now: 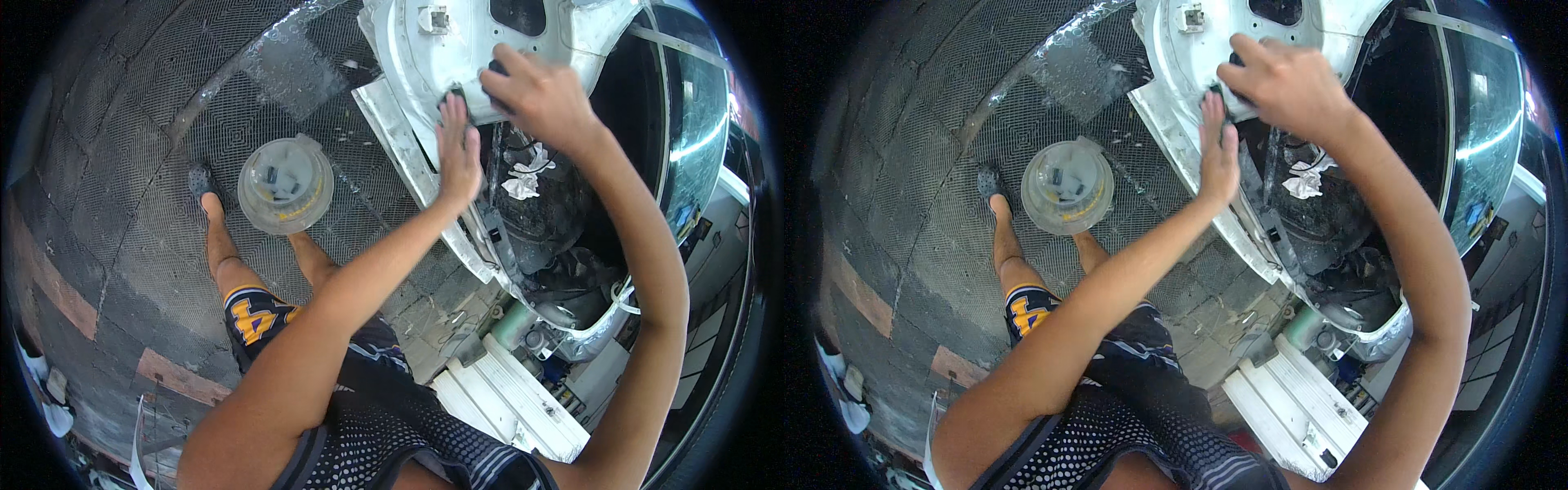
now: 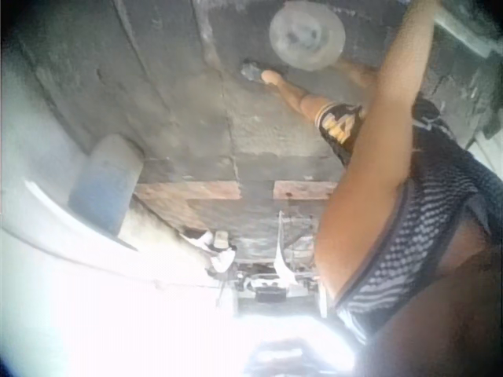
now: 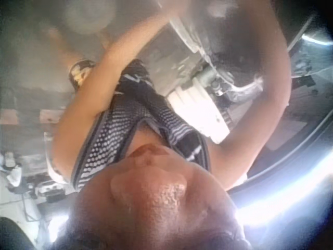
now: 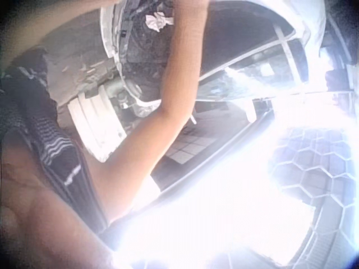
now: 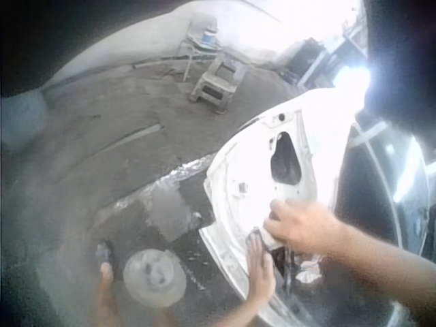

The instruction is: The person scrubs a white car part with a dark sponge, repeatedly dipping it into a bucket of water. They work on the front bumper area, moving around the part to clean different sections.

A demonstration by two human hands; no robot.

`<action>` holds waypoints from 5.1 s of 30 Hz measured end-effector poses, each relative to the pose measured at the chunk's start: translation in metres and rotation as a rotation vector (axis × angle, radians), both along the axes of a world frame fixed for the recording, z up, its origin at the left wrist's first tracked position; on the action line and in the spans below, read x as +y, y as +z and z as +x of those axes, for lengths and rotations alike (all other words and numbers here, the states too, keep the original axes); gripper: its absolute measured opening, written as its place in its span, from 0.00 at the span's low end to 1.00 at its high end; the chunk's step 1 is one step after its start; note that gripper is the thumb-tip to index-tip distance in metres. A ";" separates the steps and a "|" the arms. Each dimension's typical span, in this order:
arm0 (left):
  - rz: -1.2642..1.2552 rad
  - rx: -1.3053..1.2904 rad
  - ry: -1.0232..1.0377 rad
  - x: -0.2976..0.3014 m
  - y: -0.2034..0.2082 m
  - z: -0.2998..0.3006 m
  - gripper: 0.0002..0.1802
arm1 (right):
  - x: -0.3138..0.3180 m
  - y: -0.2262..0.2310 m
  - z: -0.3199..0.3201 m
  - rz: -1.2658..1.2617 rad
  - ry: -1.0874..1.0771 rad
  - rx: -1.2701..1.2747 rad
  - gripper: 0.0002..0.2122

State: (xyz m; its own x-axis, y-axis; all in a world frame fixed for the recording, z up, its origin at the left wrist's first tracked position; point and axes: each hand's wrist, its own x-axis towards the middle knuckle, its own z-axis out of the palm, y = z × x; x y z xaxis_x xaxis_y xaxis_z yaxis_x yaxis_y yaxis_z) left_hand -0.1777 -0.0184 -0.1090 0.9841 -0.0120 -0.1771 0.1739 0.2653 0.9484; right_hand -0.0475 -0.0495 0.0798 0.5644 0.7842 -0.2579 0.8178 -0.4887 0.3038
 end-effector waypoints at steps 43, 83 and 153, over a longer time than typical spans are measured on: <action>0.784 -0.489 -0.182 0.063 -0.031 0.092 0.30 | -0.017 0.034 0.063 0.375 0.177 -0.067 0.16; 0.875 -0.536 -0.153 0.061 -0.024 0.113 0.33 | -0.007 0.047 0.062 0.396 0.089 0.020 0.13; 0.768 0.569 -0.480 0.618 0.016 0.181 0.31 | 0.378 -0.313 -0.633 1.323 -2.895 0.651 0.27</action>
